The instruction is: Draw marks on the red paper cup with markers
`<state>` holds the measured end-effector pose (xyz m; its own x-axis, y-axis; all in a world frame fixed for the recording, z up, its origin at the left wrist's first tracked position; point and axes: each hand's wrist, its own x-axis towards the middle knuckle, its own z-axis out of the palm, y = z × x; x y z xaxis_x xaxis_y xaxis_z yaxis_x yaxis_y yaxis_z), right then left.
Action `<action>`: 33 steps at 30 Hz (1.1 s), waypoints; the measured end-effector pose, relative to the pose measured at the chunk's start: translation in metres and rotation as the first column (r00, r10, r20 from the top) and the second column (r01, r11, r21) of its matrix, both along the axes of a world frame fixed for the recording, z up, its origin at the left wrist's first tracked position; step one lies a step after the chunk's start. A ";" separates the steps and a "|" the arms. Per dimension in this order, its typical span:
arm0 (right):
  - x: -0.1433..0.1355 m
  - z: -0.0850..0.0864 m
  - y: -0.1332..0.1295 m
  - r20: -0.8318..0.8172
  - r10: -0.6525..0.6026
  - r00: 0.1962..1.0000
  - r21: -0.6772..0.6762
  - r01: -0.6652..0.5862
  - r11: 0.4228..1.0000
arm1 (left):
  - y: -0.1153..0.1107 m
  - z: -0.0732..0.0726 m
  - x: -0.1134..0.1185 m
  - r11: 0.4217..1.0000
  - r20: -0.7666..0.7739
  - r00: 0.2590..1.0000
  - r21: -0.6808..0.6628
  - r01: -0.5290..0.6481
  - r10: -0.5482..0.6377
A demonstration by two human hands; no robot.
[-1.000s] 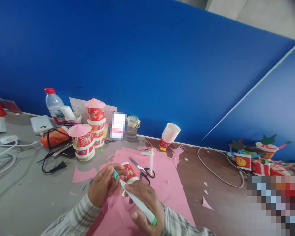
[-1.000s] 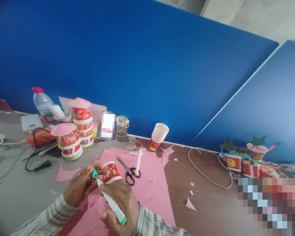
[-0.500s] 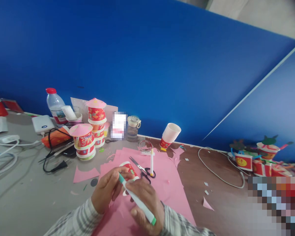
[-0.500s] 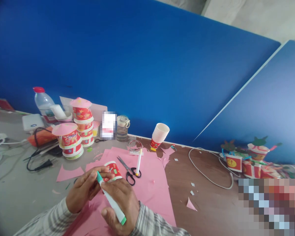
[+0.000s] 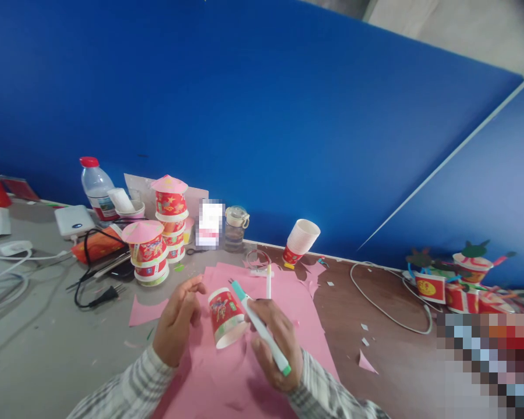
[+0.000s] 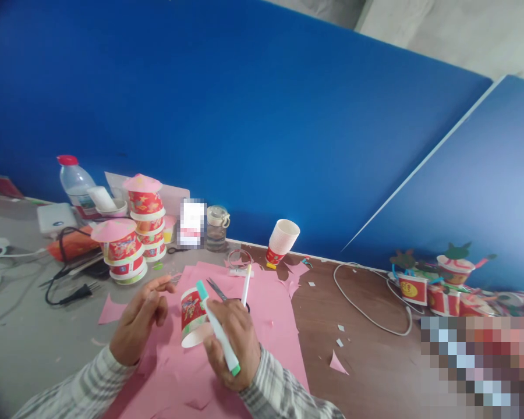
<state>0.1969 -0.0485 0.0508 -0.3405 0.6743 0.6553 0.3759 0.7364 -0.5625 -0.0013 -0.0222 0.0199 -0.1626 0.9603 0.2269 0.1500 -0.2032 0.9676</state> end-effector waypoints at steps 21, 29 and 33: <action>0.015 -0.047 0.057 0.361 -0.210 0.909 0.087 0.191 0.978 | 0.011 -0.036 0.004 0.961 -0.654 0.754 0.164 0.222 -0.062; 0.033 -0.054 0.070 0.320 -0.437 0.840 0.080 0.436 0.896 | 0.001 -0.021 0.008 0.952 -0.628 0.776 0.198 0.232 -0.058; 0.039 -0.062 0.077 0.289 -0.539 0.791 0.016 0.559 0.829 | -0.004 -0.011 0.013 0.957 -0.582 0.807 0.168 0.237 -0.098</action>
